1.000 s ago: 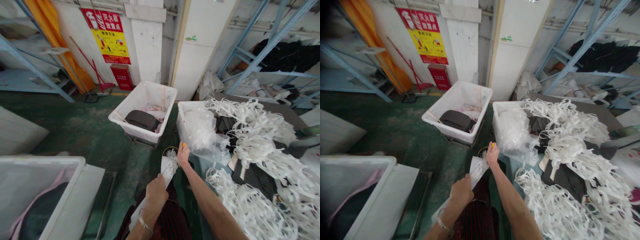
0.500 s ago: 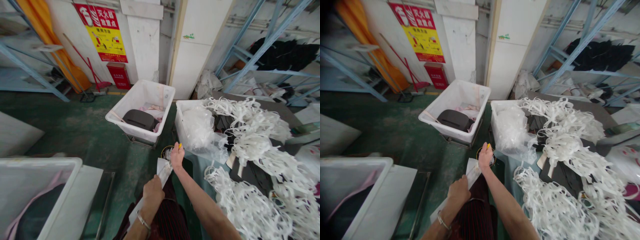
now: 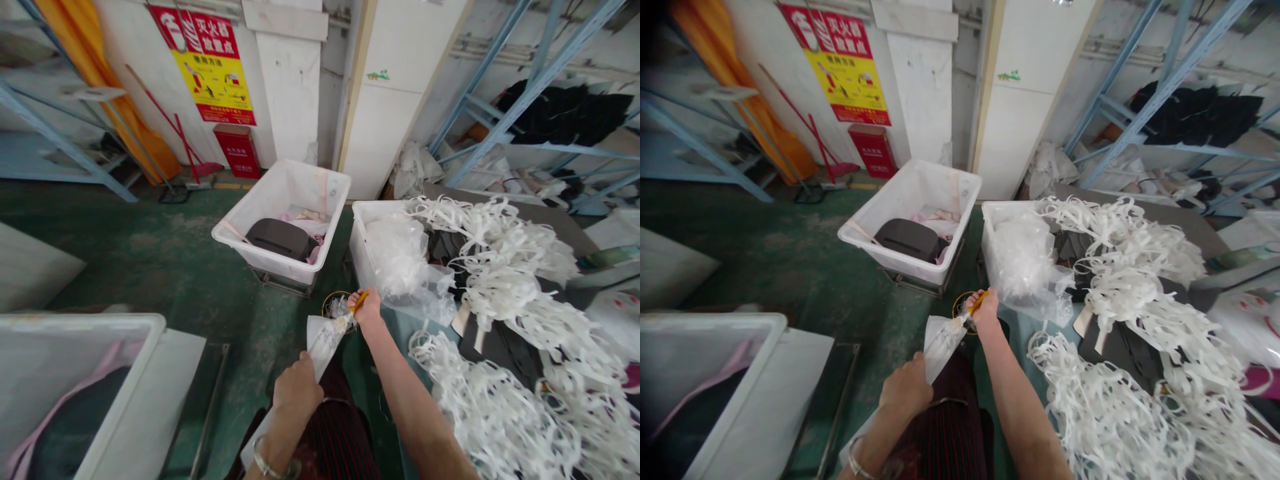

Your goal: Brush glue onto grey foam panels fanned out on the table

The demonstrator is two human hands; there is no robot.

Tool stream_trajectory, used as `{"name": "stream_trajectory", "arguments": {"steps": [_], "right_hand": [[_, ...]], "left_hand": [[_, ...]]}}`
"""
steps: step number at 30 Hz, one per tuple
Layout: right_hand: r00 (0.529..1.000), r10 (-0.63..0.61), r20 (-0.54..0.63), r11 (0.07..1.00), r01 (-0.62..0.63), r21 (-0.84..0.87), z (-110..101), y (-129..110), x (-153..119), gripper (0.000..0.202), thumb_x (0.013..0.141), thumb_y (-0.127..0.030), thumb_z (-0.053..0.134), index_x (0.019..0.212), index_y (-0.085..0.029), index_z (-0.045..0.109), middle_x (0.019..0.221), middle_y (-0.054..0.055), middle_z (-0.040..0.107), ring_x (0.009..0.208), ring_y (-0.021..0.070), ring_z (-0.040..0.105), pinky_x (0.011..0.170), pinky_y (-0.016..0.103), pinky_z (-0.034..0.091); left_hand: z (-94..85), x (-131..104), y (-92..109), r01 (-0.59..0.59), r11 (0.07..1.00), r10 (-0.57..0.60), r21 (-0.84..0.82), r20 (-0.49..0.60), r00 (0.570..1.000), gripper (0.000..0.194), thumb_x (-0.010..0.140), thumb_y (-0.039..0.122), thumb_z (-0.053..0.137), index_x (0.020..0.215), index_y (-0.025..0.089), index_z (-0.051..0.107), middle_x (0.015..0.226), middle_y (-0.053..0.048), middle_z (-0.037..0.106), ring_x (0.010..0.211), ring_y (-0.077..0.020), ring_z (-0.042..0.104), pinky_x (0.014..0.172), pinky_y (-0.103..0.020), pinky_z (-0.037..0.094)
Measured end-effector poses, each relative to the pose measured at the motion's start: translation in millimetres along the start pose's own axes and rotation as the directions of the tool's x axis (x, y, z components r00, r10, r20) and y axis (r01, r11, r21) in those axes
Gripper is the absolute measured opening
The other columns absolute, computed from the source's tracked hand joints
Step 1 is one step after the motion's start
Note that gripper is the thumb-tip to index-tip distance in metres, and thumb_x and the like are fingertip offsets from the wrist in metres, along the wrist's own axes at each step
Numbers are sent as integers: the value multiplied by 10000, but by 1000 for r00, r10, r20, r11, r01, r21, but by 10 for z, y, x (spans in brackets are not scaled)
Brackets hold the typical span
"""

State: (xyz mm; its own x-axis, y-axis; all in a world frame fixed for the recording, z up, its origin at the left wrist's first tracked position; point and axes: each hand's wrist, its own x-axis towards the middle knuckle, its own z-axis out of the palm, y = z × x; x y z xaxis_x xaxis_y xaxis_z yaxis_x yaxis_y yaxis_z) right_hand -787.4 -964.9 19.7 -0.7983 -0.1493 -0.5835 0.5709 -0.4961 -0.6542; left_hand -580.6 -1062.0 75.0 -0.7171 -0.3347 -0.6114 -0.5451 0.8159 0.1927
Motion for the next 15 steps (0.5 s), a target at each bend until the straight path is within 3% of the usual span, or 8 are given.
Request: {"name": "stream_trajectory", "arguments": {"steps": [2, 7, 11, 13, 15], "right_hand": [[998, 65, -11, 996, -64, 54, -6, -5, -27, 271, 897, -301, 260, 642, -225, 311, 482, -68, 295, 384, 93, 316, 359, 187, 297], [999, -6, -47, 995, 11, 99, 23, -71, -168, 239, 905, -252, 291, 670, -215, 292, 505, -82, 314, 375, 57, 298, 378, 155, 296], [967, -241, -84, 969, 245, 32, 132, 51, -388, 219, 892, -354, 396, 730, -229, 317, 528, -100, 368, 366, 48, 290, 362, 153, 268], [924, -382, -25, 921, 378, -97, 179, 134, -467, 264, 863, -428, 465, 745, -238, 325, 518, -113, 366, 359, 48, 267, 344, 154, 223], [895, -444, 43, 862, 440, -252, 196, 157, -482, 304, 839, -469, 498, 740, -238, 326, 501, -122, 345, 367, 46, 259, 346, 154, 205]], "left_hand": [[-73, -19, -8, 8, 1000, -8, -26, -6, 1000, 378, 752, 141, 460, 1128, 125, 497, 970, -159, 666, 947, -276, 645, 794, -367, 477], [-182, -45, 14, 3, 998, -6, -60, -57, 998, 360, 723, 144, 472, 1083, 142, 497, 922, -146, 674, 911, -287, 655, 760, -376, 487], [-172, -42, 47, 1, 997, -3, -73, -38, 999, 323, 722, 134, 468, 1041, 141, 515, 931, -154, 676, 913, -298, 656, 762, -398, 495], [-149, -60, 83, -14, 998, 12, -58, -45, 999, 346, 730, 122, 462, 1072, 125, 516, 952, -165, 671, 927, -289, 652, 775, -388, 494], [-127, -96, 123, -39, 998, 38, -42, -41, 998, 384, 739, 108, 458, 1121, 105, 508, 974, -175, 663, 947, -271, 647, 797, -360, 488]]}}
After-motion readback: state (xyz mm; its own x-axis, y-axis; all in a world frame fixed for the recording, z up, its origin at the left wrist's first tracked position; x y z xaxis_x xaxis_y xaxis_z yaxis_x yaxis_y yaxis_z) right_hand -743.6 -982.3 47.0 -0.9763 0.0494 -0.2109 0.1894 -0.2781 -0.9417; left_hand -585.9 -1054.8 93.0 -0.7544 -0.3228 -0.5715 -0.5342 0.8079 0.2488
